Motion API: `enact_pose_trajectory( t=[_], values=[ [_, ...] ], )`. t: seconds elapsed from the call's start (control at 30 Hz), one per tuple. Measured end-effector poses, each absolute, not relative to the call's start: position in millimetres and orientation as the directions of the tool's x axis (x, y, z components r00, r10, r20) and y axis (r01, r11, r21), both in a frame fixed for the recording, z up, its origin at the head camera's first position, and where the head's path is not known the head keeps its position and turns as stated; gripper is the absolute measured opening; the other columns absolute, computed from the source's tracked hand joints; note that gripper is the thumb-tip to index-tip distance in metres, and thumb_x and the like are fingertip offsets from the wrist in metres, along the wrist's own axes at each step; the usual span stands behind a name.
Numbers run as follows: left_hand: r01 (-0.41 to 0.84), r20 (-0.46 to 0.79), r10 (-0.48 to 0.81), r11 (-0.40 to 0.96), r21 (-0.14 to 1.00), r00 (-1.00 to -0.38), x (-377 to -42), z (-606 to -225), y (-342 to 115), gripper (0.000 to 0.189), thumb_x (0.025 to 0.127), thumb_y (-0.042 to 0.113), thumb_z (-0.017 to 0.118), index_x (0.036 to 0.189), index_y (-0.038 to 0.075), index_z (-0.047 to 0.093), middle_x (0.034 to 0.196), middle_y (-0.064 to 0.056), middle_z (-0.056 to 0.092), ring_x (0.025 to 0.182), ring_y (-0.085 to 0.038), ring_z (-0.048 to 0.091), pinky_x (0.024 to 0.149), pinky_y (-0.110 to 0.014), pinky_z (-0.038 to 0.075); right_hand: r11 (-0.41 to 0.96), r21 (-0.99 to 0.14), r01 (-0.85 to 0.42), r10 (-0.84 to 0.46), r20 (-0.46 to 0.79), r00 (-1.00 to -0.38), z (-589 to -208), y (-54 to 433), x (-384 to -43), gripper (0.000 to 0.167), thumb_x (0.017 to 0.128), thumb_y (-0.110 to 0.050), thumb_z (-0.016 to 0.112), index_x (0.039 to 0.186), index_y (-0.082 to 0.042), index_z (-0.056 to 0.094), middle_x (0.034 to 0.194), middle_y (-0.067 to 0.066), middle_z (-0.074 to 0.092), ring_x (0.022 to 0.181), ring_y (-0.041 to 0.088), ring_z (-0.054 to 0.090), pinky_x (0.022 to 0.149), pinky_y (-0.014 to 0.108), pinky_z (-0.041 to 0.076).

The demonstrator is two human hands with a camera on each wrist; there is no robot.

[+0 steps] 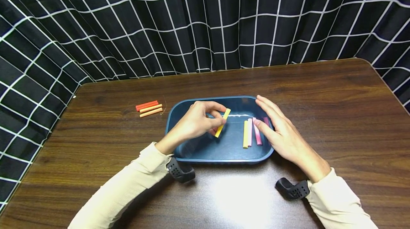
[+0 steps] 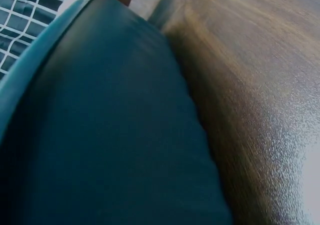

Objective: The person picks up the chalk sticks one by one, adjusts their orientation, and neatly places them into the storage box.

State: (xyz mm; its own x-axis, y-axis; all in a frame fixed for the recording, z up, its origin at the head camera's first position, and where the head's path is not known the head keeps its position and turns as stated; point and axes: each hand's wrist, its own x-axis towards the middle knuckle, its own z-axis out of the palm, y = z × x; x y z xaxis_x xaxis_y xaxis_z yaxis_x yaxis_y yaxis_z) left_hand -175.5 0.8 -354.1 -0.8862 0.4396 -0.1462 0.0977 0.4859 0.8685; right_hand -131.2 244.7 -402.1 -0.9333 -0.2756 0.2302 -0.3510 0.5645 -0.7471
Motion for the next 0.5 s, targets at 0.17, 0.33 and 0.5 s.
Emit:
enact_pose_trajectory(
  t=[0.17, 0.33, 0.5],
  values=[
    [0.09, -0.149, 0.429, 0.49, 0.867, -0.891, -175.4, -356.9, 5.1, 0.031, 0.088, 0.008, 0.07, 0.119, 0.004, 0.067, 0.084, -0.007, 0.073, 0.054, -0.01, 0.065, 0.056, -0.023, 0.057, 0.551, -0.763, -0.339, -0.277, 0.215, -0.936, -400.8, 244.5, -131.9, 0.059, 0.1, -0.021, 0.055, 0.155, -0.013, 0.033, 0.163, 0.012, 0.026, 0.148, 0.043, 0.024, 0.117, 0.066, 0.016],
    [0.053, -0.179, 0.417, 0.486, 0.873, -0.891, -174.7, -361.1, 11.8, 0.031, 0.089, 0.007, 0.07, 0.12, 0.004, 0.066, 0.081, -0.005, 0.071, 0.053, -0.01, 0.063, 0.054, -0.025, 0.057, 0.559, -0.75, -0.353, -0.278, 0.231, -0.932, -401.5, 244.6, -131.5, 0.059, 0.1, -0.021, 0.055, 0.155, -0.015, 0.033, 0.163, 0.011, 0.027, 0.152, 0.019, 0.023, 0.124, 0.039, 0.017],
    [-0.007, -0.22, 0.414, 0.458, 0.889, -0.883, -174.0, -363.6, 16.9, 0.032, 0.091, 0.005, 0.069, 0.122, 0.002, 0.064, 0.079, -0.006, 0.07, 0.052, -0.012, 0.062, 0.053, -0.027, 0.057, 0.568, -0.733, -0.374, -0.279, 0.256, -0.925, -402.6, 244.9, -131.3, 0.058, 0.1, -0.02, 0.055, 0.155, -0.017, 0.034, 0.162, 0.01, 0.029, 0.143, -0.011, 0.02, 0.112, 0.009, 0.013]
  ],
)
